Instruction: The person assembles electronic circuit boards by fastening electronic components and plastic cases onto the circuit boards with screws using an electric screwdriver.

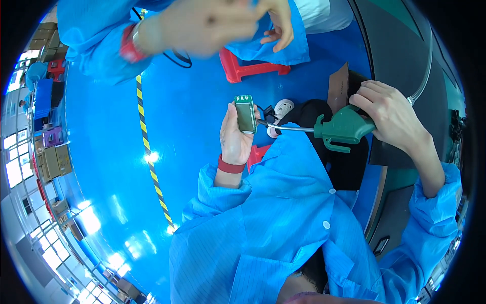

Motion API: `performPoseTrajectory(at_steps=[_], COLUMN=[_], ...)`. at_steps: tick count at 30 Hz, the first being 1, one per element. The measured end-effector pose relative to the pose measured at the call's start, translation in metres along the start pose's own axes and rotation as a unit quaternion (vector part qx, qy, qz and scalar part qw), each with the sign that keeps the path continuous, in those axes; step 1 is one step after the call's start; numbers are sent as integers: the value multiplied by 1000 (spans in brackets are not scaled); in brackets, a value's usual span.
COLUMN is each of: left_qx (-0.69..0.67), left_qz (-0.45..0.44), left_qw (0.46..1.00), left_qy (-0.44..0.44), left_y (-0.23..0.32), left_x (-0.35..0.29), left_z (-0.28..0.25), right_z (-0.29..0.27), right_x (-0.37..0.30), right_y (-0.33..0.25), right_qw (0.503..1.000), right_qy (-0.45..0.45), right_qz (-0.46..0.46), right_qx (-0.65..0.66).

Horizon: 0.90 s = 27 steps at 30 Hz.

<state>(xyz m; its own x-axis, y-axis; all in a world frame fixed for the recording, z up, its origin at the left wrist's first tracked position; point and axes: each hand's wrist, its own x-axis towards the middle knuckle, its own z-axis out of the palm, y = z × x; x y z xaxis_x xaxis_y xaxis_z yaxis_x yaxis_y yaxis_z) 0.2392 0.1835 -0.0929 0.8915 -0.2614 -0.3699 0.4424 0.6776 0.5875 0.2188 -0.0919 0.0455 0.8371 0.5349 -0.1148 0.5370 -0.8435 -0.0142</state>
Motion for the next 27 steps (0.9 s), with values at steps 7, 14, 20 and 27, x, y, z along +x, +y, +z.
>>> performPoseTrajectory(at_steps=[7, 14, 20, 27], left_qx=[1, 13, 17, 28], left_qz=[-6, -2, 4, -3], left_qw=[1000, 1000, 999, 1000], left_qy=[0, -5, -29, -11], left_y=[-1, 1, 2, 2], left_x=[-1, -5, -3, -5], left_z=[-2, 2, -1, 1], right_z=[-2, 2, 2, 6], right_x=[-1, -1, -1, 0], right_y=[1, 2, 2, 2], right_qw=[1000, 999, 1000, 1000], right_qy=[1, 25, 20, 15], right_qz=[-6, -17, -15, -13], right_qx=[6, 9, 8, 12])
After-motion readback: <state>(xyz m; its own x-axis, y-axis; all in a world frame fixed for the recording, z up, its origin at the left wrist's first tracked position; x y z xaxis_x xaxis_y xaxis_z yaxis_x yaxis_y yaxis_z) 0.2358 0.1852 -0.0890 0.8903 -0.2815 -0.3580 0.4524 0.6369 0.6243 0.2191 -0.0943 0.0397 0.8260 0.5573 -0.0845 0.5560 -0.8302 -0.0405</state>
